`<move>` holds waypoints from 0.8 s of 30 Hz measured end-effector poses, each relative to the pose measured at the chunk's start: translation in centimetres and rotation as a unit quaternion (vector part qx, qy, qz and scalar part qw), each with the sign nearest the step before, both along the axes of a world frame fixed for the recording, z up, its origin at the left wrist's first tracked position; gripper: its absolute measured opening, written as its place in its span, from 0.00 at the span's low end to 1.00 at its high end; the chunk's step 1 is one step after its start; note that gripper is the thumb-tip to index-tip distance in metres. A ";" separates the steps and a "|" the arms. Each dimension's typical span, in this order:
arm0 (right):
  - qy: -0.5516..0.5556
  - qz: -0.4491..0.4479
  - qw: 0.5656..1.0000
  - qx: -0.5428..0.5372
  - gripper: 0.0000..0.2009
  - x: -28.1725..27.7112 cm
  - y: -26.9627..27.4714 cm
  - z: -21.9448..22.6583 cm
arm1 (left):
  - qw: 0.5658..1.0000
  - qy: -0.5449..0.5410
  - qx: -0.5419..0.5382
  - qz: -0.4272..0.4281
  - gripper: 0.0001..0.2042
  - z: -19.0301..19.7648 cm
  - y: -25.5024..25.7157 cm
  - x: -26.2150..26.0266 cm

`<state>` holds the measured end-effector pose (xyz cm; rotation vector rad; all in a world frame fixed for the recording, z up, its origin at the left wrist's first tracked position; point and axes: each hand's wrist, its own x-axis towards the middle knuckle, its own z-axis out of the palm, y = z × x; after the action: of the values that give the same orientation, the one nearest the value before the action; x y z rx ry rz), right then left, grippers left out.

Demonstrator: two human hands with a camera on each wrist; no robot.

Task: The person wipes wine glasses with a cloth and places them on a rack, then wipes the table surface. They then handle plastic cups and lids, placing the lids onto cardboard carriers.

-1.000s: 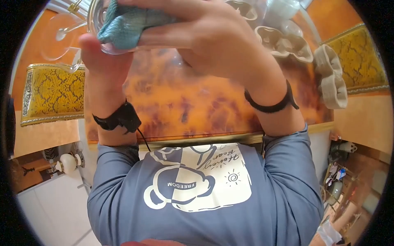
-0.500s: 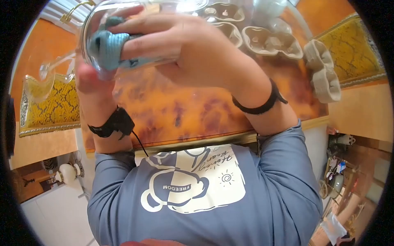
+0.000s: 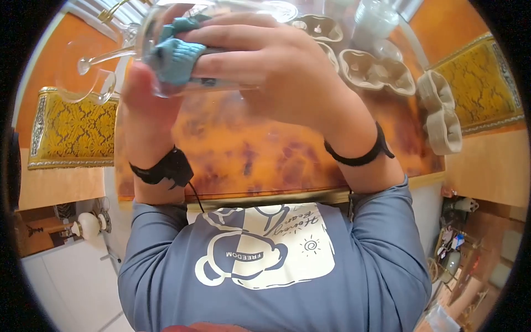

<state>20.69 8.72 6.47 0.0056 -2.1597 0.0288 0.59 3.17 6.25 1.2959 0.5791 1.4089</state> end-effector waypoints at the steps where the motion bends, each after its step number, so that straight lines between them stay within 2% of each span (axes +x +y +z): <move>1: 0.002 -0.007 1.000 -0.007 0.25 0.0 -0.1 -0.2 | 0.999 0.030 0.023 0.003 0.37 -0.1 0.1 -0.5; 2: 0.011 0.083 0.962 -0.259 0.24 0.3 -1.2 -0.4 | 0.992 0.086 0.093 0.027 0.42 0.1 0.3 -0.3; 3: 0.018 0.168 0.856 -0.489 0.23 0.8 -2.1 -0.3 | 0.975 0.142 0.164 0.050 0.48 0.3 0.7 0.0; 5: -0.081 0.132 0.736 -0.658 0.24 2.9 -2.5 3.3 | 0.955 0.175 0.218 0.097 0.54 0.0 1.3 1.0; 7: -0.068 0.146 0.758 -0.632 0.25 3.2 -1.8 2.8 | 0.943 0.203 0.246 0.097 0.57 0.3 1.0 0.7; 8: -0.021 0.130 0.877 -0.462 0.25 2.7 -1.3 1.3 | 0.942 0.211 0.248 0.082 0.59 0.9 0.9 0.3; 9: -0.013 0.130 0.882 -0.453 0.25 2.4 -0.8 1.1 | 0.941 0.219 0.251 0.067 0.61 1.4 0.7 -0.2; 10: -0.006 0.059 0.969 -0.240 0.24 1.9 -0.5 1.4 | 0.982 0.132 0.138 -0.001 0.63 1.8 0.0 0.2; 11: 0.000 -0.017 1.000 -0.014 0.24 1.6 -0.2 1.5 | 0.994 0.050 0.073 -0.058 0.63 1.6 0.0 0.3; 12: -0.043 -0.062 0.997 0.000 0.22 1.5 -0.7 1.2 | 0.994 -0.036 0.004 -0.107 0.63 1.4 0.1 0.4; 13: -0.042 -0.064 0.997 0.004 0.22 1.1 -0.8 1.0 | 0.993 -0.034 0.008 -0.109 0.63 1.7 0.0 1.0; 15: -0.002 -0.060 0.997 -0.053 0.20 0.1 -0.9 0.7 | 0.996 -0.025 -0.071 0.046 0.63 2.2 -0.4 2.1; 16: -0.008 -0.036 0.997 -0.072 0.22 0.0 -0.8 0.6 | 0.997 0.004 -0.025 0.071 0.60 2.2 -0.3 1.9; 17: -0.011 -0.033 0.997 -0.072 0.22 0.2 -1.1 0.5 | 0.997 0.002 -0.025 0.074 0.60 1.6 0.2 1.3; 18: -0.024 0.101 0.937 -0.334 0.24 0.7 -1.6 0.5 | 0.992 0.057 0.102 0.054 0.57 0.8 1.1 0.4; 19: -0.036 0.225 0.793 -0.565 0.26 1.4 -1.8 0.5 | 0.966 0.113 0.229 0.033 0.55 0.1 2.1 -0.4; 21: -0.120 0.205 0.675 -0.699 0.27 2.7 -1.4 1.7 | 0.932 0.143 0.334 -0.010 0.53 -0.1 2.9 -0.7; 22: -0.051 0.223 0.775 -0.589 0.24 2.4 -1.2 0.8 | 0.925 0.166 0.341 0.028 0.59 0.2 2.7 -0.5; 23: 0.018 0.235 0.854 -0.463 0.20 2.1 -1.2 0.5 | 0.938 0.161 0.303 0.048 0.61 0.6 2.0 -0.1; 24: -0.047 0.140 0.939 -0.309 0.19 2.1 -0.6 1.1 | 0.950 0.154 0.264 0.067 0.64 0.9 1.3 0.3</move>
<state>22.78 8.12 7.61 -0.0535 -2.1423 0.8846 0.88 4.47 7.17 1.9610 0.5188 1.5443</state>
